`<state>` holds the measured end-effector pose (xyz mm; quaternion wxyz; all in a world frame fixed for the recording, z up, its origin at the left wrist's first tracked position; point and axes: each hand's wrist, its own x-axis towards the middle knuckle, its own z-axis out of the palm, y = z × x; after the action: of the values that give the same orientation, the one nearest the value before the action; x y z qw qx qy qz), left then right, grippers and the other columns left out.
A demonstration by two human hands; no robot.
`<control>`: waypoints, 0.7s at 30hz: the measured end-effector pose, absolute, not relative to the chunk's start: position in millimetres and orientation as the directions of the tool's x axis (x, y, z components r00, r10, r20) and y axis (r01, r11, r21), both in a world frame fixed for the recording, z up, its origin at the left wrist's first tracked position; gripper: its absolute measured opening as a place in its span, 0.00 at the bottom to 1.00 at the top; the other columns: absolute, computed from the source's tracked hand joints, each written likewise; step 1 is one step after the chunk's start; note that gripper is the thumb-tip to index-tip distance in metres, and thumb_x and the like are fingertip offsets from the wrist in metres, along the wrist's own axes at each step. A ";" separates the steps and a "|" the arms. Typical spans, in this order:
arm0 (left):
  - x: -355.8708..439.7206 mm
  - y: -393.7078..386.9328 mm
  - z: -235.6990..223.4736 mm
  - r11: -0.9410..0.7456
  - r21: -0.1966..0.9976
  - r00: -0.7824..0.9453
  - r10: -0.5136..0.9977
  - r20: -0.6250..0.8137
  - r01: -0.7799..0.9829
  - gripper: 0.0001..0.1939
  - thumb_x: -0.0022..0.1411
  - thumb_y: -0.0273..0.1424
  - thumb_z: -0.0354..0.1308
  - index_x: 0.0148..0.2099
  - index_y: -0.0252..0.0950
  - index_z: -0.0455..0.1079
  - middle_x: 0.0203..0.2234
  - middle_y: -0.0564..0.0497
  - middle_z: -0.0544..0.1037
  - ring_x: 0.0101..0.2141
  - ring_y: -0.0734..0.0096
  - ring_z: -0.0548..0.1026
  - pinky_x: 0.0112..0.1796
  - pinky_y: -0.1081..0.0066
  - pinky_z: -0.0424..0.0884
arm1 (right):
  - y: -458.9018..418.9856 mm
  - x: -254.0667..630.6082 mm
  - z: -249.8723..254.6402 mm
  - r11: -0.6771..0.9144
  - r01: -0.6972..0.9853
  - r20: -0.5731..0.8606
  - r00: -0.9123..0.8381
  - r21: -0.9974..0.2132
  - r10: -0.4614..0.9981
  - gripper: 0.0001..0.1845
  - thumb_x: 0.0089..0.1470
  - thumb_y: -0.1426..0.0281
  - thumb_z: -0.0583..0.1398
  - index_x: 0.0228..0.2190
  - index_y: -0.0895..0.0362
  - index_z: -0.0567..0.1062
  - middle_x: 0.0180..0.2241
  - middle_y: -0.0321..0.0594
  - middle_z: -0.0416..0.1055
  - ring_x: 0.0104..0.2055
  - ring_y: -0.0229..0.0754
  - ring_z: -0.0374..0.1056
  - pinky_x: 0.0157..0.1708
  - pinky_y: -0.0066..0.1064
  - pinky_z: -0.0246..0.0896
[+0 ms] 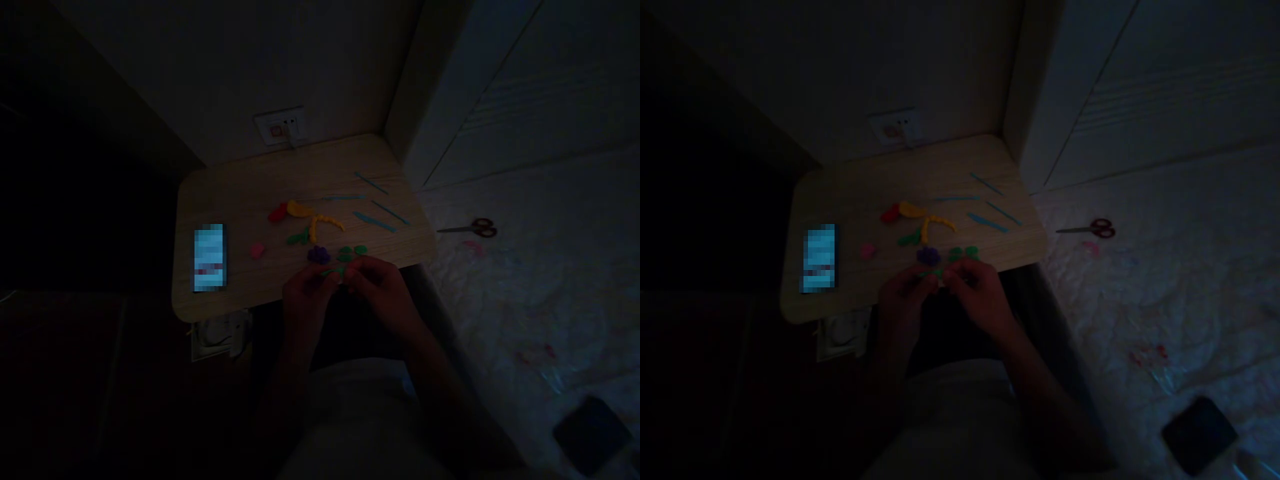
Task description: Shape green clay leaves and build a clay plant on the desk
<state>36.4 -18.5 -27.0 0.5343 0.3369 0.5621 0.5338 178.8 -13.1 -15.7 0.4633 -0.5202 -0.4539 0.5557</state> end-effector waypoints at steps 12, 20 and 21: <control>35.4 -18.6 -33.4 0.249 0.921 -0.097 0.953 -0.289 -0.300 0.13 0.50 0.38 0.74 0.36 0.36 0.82 0.24 0.51 0.83 0.25 0.71 0.77 0.30 0.72 0.74 | -11.5 182.9 -20.5 -0.155 -0.025 -0.155 0.023 -0.988 0.988 0.11 0.53 0.61 0.68 0.26 0.54 0.79 0.22 0.33 0.73 0.25 0.37 0.65 0.26 0.29 0.58; 22.5 -17.3 -33.9 0.168 0.921 -0.209 0.945 -0.252 -0.351 0.15 0.55 0.42 0.72 0.35 0.36 0.77 0.24 0.53 0.78 0.23 0.75 0.73 0.24 0.75 0.68 | -8.0 205.1 -43.0 -0.145 0.226 -0.088 0.244 -0.963 0.966 0.13 0.54 0.59 0.67 0.27 0.56 0.81 0.24 0.36 0.76 0.27 0.41 0.66 0.29 0.32 0.58; 20.8 -17.6 -35.5 0.147 0.930 -0.232 0.944 -0.233 -0.336 0.15 0.55 0.42 0.72 0.34 0.36 0.76 0.23 0.54 0.77 0.22 0.75 0.72 0.23 0.76 0.67 | -8.0 206.5 -46.3 -0.154 0.279 -0.081 0.257 -0.948 0.963 0.13 0.55 0.59 0.66 0.27 0.56 0.82 0.23 0.37 0.76 0.27 0.41 0.66 0.30 0.32 0.58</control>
<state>20.8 -17.6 -35.5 0.5475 0.2905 0.5232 0.5849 206.5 -8.0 -46.3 0.4457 -0.6555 -0.4737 0.3838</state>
